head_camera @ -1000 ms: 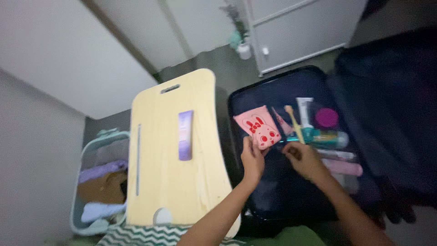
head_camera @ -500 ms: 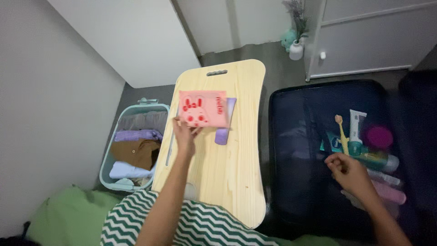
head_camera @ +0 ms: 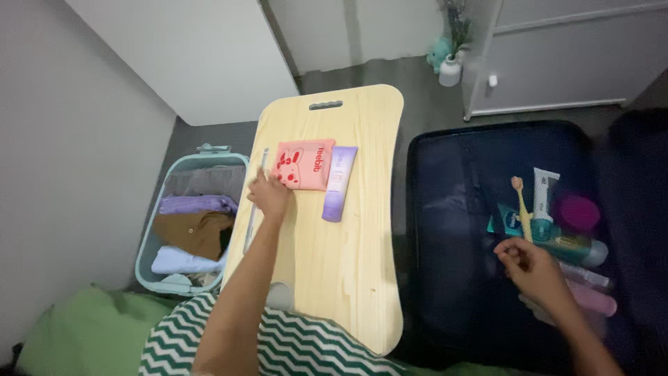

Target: The person transfers folded clothes and toiletries from a suitcase onto a wooden board and into a laundry basket. They handle items one at a time, including shirts, pants, and bottles, moving them between the suitcase, the board, and the basket.

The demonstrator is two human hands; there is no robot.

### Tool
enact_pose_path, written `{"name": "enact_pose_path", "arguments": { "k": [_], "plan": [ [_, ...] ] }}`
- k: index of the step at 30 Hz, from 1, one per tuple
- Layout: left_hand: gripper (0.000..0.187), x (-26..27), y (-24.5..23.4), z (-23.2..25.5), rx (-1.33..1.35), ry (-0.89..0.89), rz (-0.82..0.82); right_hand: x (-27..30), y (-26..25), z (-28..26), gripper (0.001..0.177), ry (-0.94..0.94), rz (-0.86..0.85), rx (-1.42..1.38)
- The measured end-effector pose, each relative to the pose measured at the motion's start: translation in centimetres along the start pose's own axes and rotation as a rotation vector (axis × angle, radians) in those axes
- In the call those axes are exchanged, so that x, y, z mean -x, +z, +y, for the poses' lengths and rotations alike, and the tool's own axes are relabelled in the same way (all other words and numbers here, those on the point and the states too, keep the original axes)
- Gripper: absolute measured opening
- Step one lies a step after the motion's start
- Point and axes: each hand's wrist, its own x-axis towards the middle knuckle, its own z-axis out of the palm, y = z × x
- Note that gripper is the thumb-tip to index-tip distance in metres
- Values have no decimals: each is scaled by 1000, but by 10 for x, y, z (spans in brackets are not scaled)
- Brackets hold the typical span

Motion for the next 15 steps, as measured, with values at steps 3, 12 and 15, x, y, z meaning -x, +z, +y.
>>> {"name": "enact_pose_path", "arguments": {
  "k": [3,12,15],
  "plan": [
    [66,50,-41,46,234,372,-55,-1,-1,0,15,60,-4,8],
    [93,94,-89,119,176,415,-504,5,-3,-15,16,68,-3,70],
    [90,83,-63,121,272,504,-371,7,-3,-15,17,160,6,58]
  ]
}}
